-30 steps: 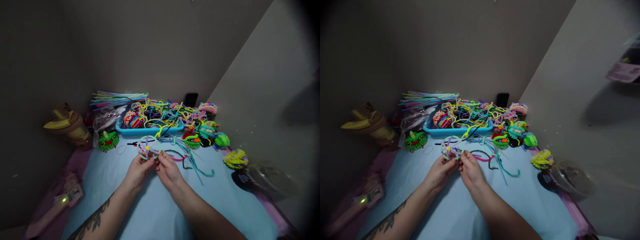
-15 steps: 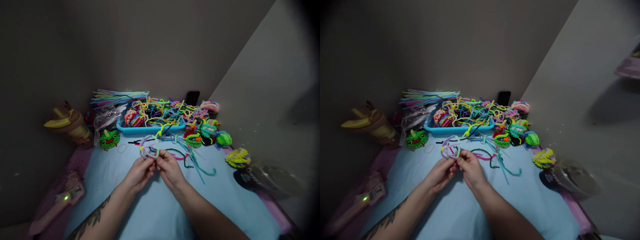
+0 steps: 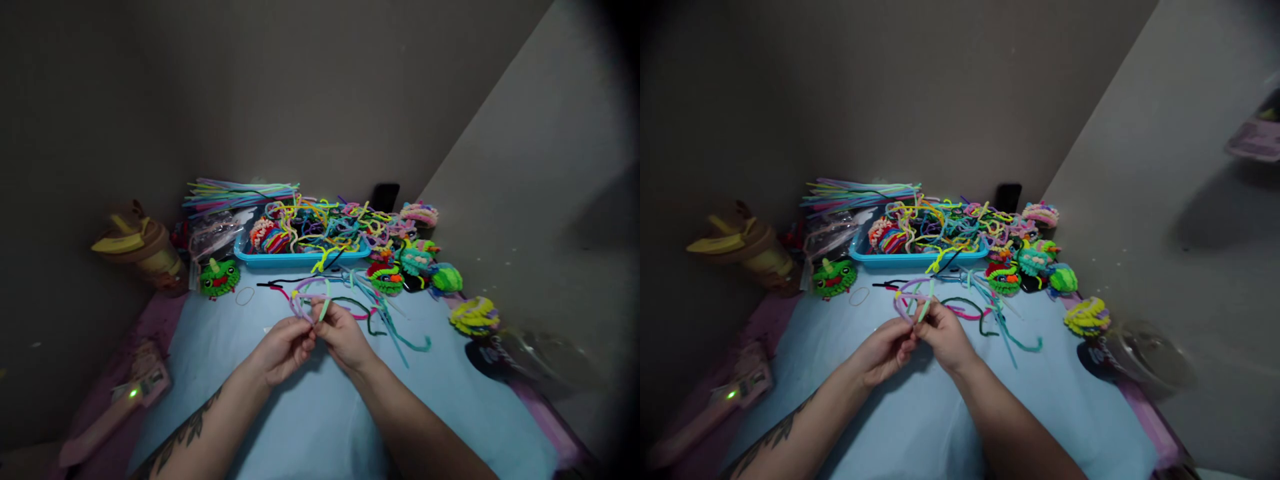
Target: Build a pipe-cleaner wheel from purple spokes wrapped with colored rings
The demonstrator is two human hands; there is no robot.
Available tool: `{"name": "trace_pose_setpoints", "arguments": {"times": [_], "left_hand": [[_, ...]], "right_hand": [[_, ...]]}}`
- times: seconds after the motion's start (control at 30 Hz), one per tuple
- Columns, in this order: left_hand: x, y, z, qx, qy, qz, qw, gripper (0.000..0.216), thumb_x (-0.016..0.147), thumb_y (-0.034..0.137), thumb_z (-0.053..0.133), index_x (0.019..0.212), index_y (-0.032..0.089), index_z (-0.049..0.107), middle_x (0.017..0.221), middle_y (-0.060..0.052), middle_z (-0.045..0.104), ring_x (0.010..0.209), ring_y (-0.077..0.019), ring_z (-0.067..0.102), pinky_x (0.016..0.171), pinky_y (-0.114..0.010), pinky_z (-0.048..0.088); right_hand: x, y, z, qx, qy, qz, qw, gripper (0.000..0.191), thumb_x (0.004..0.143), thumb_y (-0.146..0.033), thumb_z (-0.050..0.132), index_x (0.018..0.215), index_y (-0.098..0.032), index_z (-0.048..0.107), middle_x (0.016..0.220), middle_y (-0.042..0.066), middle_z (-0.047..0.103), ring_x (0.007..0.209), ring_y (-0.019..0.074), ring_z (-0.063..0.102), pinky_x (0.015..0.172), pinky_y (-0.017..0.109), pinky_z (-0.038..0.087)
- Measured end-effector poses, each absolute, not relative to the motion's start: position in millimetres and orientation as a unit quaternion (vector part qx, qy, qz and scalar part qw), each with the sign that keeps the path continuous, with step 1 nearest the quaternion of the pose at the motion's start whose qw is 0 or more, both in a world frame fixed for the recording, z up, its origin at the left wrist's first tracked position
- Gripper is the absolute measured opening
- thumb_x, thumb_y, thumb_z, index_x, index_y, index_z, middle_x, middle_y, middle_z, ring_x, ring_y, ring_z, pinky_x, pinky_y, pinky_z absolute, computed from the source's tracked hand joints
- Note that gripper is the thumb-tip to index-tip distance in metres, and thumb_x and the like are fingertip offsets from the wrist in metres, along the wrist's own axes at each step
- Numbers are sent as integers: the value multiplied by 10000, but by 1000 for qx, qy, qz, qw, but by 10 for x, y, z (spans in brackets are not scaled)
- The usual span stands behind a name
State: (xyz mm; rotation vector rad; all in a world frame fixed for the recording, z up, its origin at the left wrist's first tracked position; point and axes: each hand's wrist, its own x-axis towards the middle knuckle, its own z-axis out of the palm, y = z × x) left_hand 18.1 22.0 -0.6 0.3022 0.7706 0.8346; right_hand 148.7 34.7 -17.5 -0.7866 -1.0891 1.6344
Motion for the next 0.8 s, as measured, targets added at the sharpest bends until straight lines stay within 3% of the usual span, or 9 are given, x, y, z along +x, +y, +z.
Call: {"name": "trace_pose_setpoints", "arguments": {"times": [0.2, 0.33, 0.5, 0.8], "left_hand": [[168, 226, 9, 167, 360, 419, 817, 152, 679, 150, 704, 777, 91, 604, 552, 30, 512, 407, -27, 474, 344, -96, 368], [147, 236, -23, 204, 364, 412, 810, 186, 658, 214, 730, 702, 100, 589, 538, 32, 504, 395, -24, 446, 335, -105, 351], [143, 240, -25, 210, 361, 399, 816, 202, 644, 223, 733, 627, 102, 572, 509, 39, 487, 381, -16, 431, 327, -100, 335], [161, 235, -40, 198, 372, 400, 814, 164, 662, 216, 709, 702, 99, 602, 518, 22, 538, 381, -37, 477, 340, -121, 392]], "right_hand": [[1494, 357, -143, -337, -503, 602, 521, 225, 700, -414, 710, 759, -231, 593, 787, -2, 503, 714, 144, 489, 661, 253, 410], [1546, 369, -91, -354, -577, 526, 515, 155, 737, -370, 685, 737, -225, 630, 792, 8, 490, 809, 172, 483, 760, 293, 395], [1587, 375, -45, -366, -627, 484, 488, 89, 773, -316, 654, 783, -227, 649, 814, 11, 471, 804, 172, 476, 735, 292, 384], [1601, 376, -52, -340, -643, 495, 476, 139, 814, -329, 606, 746, -208, 599, 846, 15, 459, 811, 165, 481, 739, 287, 382]]}}
